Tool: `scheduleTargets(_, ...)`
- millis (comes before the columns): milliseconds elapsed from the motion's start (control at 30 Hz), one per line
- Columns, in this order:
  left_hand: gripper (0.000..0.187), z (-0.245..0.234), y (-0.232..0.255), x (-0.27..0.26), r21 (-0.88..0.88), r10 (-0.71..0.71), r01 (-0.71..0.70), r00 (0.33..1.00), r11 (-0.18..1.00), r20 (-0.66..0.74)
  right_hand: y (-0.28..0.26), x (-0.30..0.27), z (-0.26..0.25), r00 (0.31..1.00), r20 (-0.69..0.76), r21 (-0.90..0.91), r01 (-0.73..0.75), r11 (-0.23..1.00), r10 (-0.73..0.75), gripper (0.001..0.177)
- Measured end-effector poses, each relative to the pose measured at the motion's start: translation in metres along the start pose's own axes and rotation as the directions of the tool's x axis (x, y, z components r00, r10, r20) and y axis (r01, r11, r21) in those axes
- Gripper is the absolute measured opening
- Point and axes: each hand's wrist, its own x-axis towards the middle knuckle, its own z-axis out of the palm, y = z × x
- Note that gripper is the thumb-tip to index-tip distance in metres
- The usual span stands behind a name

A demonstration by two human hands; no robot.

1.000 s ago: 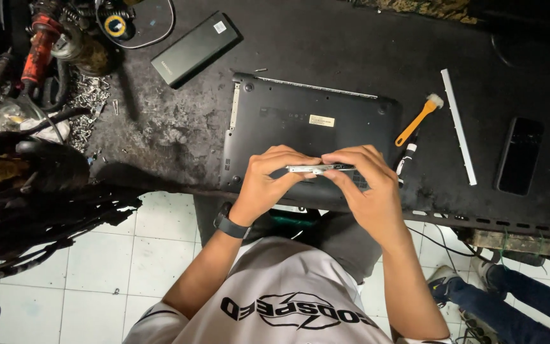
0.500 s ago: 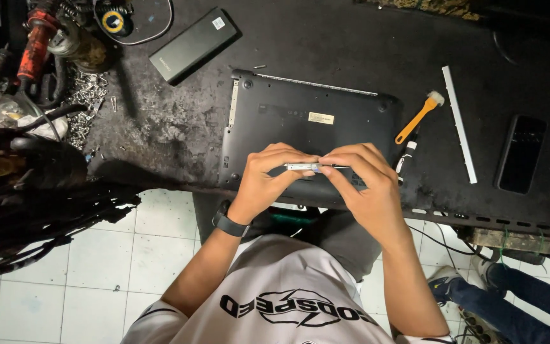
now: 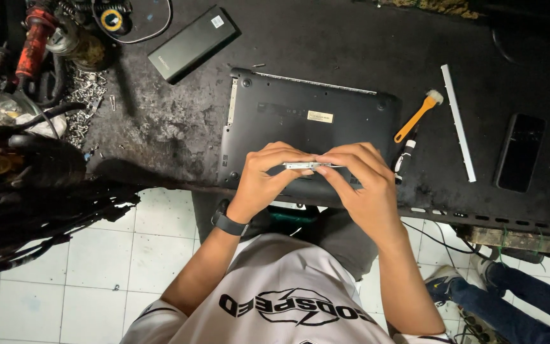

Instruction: Disassembling a laptop by removing screws from the base and prying open the chassis to access internal components.

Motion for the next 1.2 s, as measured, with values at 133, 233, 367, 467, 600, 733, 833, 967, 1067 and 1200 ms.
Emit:
scheduleTargets(133,0.016,0.000,0.001,-0.001,0.003,0.000,0.000,1.000,1.000,-0.002,-0.003,0.001,0.001,1.000,-0.008,0.005,-0.004,1.000,0.004,0.008)
scheduleTargets(233,0.016,0.000,0.001,0.000,0.005,0.003,-0.003,1.000,1.000,-0.004,-0.003,0.001,0.001,1.000,-0.010,-0.003,-0.011,1.000,0.011,0.007)
scheduleTargets(367,0.015,0.000,0.002,0.000,0.002,-0.003,0.003,1.000,1.000,-0.006,-0.005,0.001,0.002,1.000,-0.017,-0.004,-0.016,1.000,0.016,0.007)
scheduleTargets(467,0.015,-0.001,0.002,0.001,0.001,-0.001,0.001,1.000,1.000,-0.003,-0.005,0.001,0.002,1.000,-0.020,-0.007,-0.016,1.000,0.016,0.007)
scheduleTargets(600,0.014,0.000,0.001,0.000,0.001,0.000,0.000,1.000,1.000,-0.005,-0.006,0.001,0.002,1.000,-0.022,-0.001,-0.019,1.000,0.019,0.008)
scheduleTargets(733,0.014,0.000,0.002,0.000,0.003,0.001,-0.001,1.000,1.000,-0.009,-0.006,0.000,0.002,1.000,-0.021,0.006,-0.015,1.000,0.015,0.008)
scheduleTargets(833,0.015,0.000,0.004,0.001,-0.005,-0.002,0.002,1.000,1.000,-0.007,-0.006,0.001,0.002,1.000,-0.029,0.004,-0.009,1.000,0.009,0.008)
scheduleTargets(967,0.014,0.001,0.004,0.000,-0.006,-0.003,0.003,1.000,1.000,-0.012,-0.008,0.001,0.002,0.999,-0.028,0.002,-0.015,1.000,0.015,0.009)
scheduleTargets(1067,0.014,0.001,0.004,0.001,-0.004,0.002,-0.002,1.000,1.000,-0.015,-0.007,-0.002,0.001,0.999,-0.044,-0.029,-0.020,0.999,0.019,0.017)
scheduleTargets(1200,0.015,0.000,0.002,0.003,0.007,0.008,-0.008,1.000,1.000,-0.007,-0.006,-0.003,-0.018,0.990,-0.131,-0.101,-0.069,0.993,0.055,0.024)
